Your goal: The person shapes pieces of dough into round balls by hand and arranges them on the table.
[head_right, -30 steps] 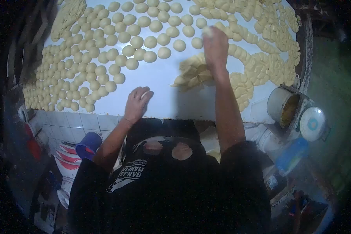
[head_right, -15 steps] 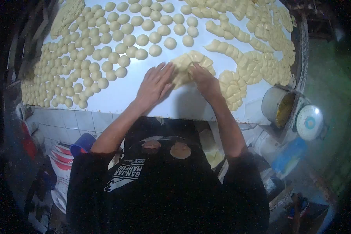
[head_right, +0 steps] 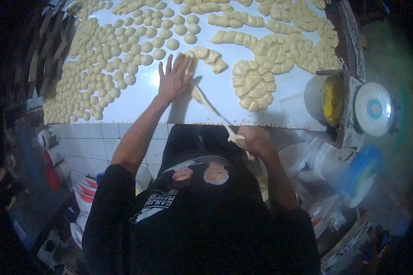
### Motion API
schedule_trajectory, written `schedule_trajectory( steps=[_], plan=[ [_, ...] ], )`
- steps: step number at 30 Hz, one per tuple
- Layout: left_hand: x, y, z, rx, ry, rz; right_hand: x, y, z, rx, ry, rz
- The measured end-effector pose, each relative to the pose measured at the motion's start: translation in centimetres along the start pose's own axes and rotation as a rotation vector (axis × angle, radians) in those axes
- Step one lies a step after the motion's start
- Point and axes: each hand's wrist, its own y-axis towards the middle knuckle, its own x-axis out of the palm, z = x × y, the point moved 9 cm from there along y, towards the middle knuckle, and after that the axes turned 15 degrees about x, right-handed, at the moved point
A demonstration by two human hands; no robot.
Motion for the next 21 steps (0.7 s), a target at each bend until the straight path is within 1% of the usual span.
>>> schedule_trajectory(
  steps=[1,2,4,5,7,8,10,11,12,13,14,15,16,17,19,20,21],
  plan=[
    [-0.9,-0.8,1.5,0.015,0.013,-0.008,-1.2,-1.0,-1.2,0.043,0.118,0.032],
    [-2.4,-2.2,2.5,-0.037,-0.398,0.144,-1.5,-0.5,-2.5,0.038,0.142,0.042],
    [-3.6,-5.8,5.6,-0.237,-1.104,0.165,-1.2,1.1,-6.0,-0.032,0.218,0.033],
    [-3.5,-8.2,8.2,-0.399,-1.388,0.035,-0.1,1.3,-7.9,-0.038,0.247,0.016],
    [-1.2,-13.0,10.9,-0.732,-1.900,0.068,-1.6,-0.5,-15.1,-0.599,0.437,0.146],
    [-0.1,-14.5,10.0,-0.729,-1.879,0.065,-1.6,0.5,-15.8,-0.609,0.454,0.154],
    [1.6,-17.6,6.4,-0.777,-1.805,0.128,-1.7,4.2,-15.3,-0.510,0.640,0.299],
    [1.3,-18.6,4.7,-0.790,-1.794,0.131,-0.7,8.3,-13.4,-0.419,0.606,0.577],
    [0.3,-19.6,1.8,-0.742,-1.522,0.149,-1.9,9.6,-13.9,-0.277,0.474,0.614],
    [-0.9,-20.0,-0.7,-0.679,-1.257,0.164,-1.5,10.9,-14.8,-0.273,0.476,0.607],
    [-0.7,-20.1,-1.9,-0.680,-1.263,0.158,-1.5,11.3,-15.9,-0.270,0.412,0.714],
    [-2.1,-19.7,-3.2,-0.541,-0.979,0.192,-1.0,11.5,-16.7,-0.264,0.339,0.819],
    [-3.4,-19.0,-4.1,-0.398,-0.699,0.230,-0.1,12.3,-17.5,-0.228,0.203,0.820],
    [-3.0,-18.7,-5.2,-0.399,-0.717,0.242,0.1,12.7,-17.2,-0.226,0.181,0.824],
    [-2.2,-18.9,-5.4,-0.103,-0.507,0.225,1.6,12.4,-15.2,-0.039,0.154,0.610],
    [-0.5,-19.5,-6.2,-0.009,-0.555,0.153,3.6,11.0,-12.4,-0.081,0.039,0.585],
    [0.2,-19.8,-8.1,-0.012,-0.586,0.171,5.5,9.2,-7.6,-0.123,-0.082,0.564]
  ],
)
